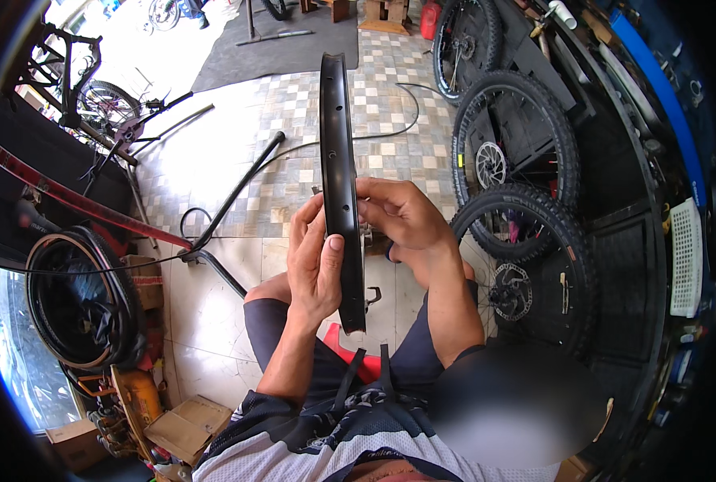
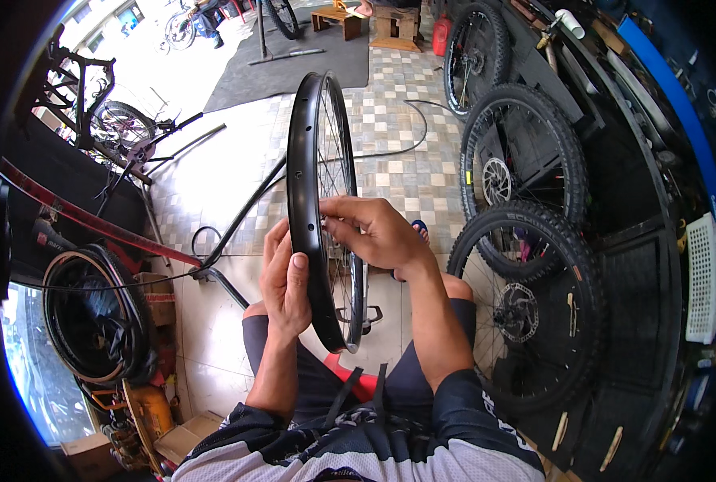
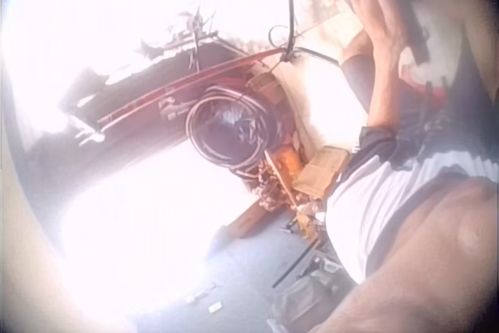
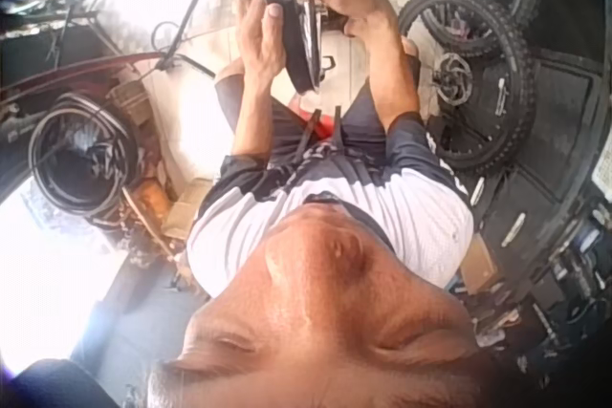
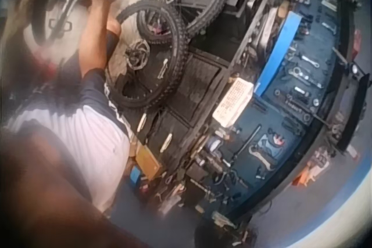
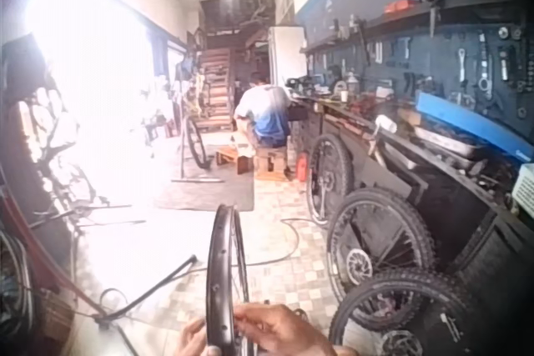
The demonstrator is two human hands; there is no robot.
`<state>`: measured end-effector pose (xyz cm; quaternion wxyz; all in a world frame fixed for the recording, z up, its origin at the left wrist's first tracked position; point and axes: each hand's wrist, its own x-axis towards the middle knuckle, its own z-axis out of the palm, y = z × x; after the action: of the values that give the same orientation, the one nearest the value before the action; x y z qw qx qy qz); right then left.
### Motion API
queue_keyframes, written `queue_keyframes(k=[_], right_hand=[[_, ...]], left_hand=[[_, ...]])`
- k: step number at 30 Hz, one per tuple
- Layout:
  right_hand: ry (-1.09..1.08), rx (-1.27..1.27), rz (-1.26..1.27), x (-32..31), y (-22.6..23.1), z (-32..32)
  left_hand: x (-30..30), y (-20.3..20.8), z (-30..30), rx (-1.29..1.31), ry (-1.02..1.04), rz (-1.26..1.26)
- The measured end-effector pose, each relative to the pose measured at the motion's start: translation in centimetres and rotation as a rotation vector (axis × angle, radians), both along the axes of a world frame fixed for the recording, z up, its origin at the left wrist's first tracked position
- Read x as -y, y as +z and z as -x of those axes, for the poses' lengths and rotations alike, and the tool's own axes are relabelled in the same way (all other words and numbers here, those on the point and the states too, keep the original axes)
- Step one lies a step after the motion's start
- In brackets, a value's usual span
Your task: The person installs a black rim strip onto a bicycle wheel rim by hand. They align the strip with the rim holes and press it into place, rotating the rim to continue the installation.
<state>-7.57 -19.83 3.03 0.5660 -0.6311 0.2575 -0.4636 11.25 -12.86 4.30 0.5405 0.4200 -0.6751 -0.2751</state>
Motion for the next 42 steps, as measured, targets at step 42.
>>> queue_keyframes(k=[42], right_hand=[[-0.119, -0.210, 0.312, 1.6, 0.1, 0.4]], left_hand=[[0.9, -0.6, 0.2, -0.190, -0.038, -0.049]])
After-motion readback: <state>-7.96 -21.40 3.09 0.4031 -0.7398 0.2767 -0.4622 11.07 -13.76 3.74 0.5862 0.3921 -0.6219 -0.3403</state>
